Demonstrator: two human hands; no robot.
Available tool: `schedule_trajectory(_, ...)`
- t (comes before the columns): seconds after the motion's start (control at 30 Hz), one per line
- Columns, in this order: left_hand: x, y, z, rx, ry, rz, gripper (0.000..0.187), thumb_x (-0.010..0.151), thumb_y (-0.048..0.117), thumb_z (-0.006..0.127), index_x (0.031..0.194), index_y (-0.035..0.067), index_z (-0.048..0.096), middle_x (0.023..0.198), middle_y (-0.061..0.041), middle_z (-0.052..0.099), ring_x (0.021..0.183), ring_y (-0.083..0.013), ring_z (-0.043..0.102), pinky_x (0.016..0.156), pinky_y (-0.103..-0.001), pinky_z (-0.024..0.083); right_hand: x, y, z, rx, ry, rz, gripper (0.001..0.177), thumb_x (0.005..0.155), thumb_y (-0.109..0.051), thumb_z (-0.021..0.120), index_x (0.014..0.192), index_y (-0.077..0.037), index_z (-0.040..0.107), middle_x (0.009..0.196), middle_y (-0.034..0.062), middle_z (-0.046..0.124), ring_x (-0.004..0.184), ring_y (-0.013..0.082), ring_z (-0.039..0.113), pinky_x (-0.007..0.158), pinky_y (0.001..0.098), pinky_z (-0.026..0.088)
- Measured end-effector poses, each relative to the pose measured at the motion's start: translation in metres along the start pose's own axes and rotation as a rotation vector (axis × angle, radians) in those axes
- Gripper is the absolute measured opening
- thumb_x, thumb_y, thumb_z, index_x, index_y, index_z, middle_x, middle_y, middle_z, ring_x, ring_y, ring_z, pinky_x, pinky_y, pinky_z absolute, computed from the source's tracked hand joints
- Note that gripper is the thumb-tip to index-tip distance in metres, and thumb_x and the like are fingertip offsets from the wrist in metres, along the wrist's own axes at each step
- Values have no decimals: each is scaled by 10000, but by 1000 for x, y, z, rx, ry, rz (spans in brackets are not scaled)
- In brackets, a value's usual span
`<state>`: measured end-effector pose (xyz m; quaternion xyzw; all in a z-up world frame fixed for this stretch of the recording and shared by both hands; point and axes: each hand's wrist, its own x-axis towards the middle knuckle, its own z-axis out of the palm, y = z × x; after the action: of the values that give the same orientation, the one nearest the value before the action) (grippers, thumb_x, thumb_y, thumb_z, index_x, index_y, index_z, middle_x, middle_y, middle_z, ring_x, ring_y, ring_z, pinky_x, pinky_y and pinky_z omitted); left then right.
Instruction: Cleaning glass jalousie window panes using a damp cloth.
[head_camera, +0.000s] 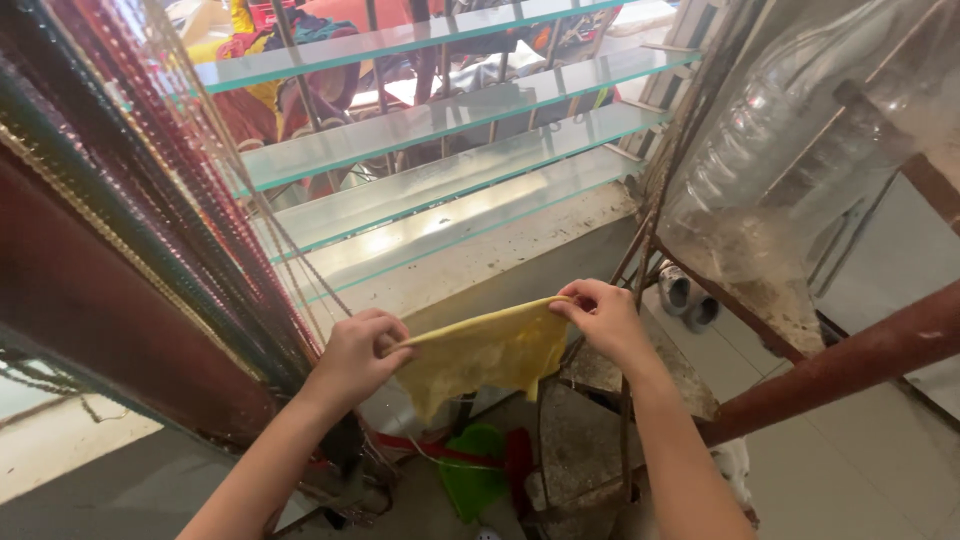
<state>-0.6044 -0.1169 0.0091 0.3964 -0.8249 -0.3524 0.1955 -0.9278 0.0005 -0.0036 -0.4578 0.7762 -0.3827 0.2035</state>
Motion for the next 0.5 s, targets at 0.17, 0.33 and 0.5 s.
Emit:
schedule_trajectory(0.17,-12,27,-3,101,-315,109,547,778,86,776,1290,172,606,1162,-74,619,793,-237,710,735,-346,590,26,33,22,82,77,-324,185,815,-211,842,883,-49,781,952,9,684,806,102,691,671,283,609)
schedule_trajectory(0.33,0,32,28,485,-567,402,765,748,12,704,1441,301,558,1420,-133,479,964,-337,700,850,-414,569,32,25,46,326,-8,-181,178,834,-179,817,936,-47,754,847,17,757,749,110,704,652,257,570)
schedule_trajectory(0.5,47,-28,56,218,-403,317,752,702,167,776,1392,123,478,1179,-180,650,1085,-353,661,904,-427,548,-6,-21,38,263,215,-369,141,838,-156,817,857,-38,743,875,50,725,731,149,734,639,284,609)
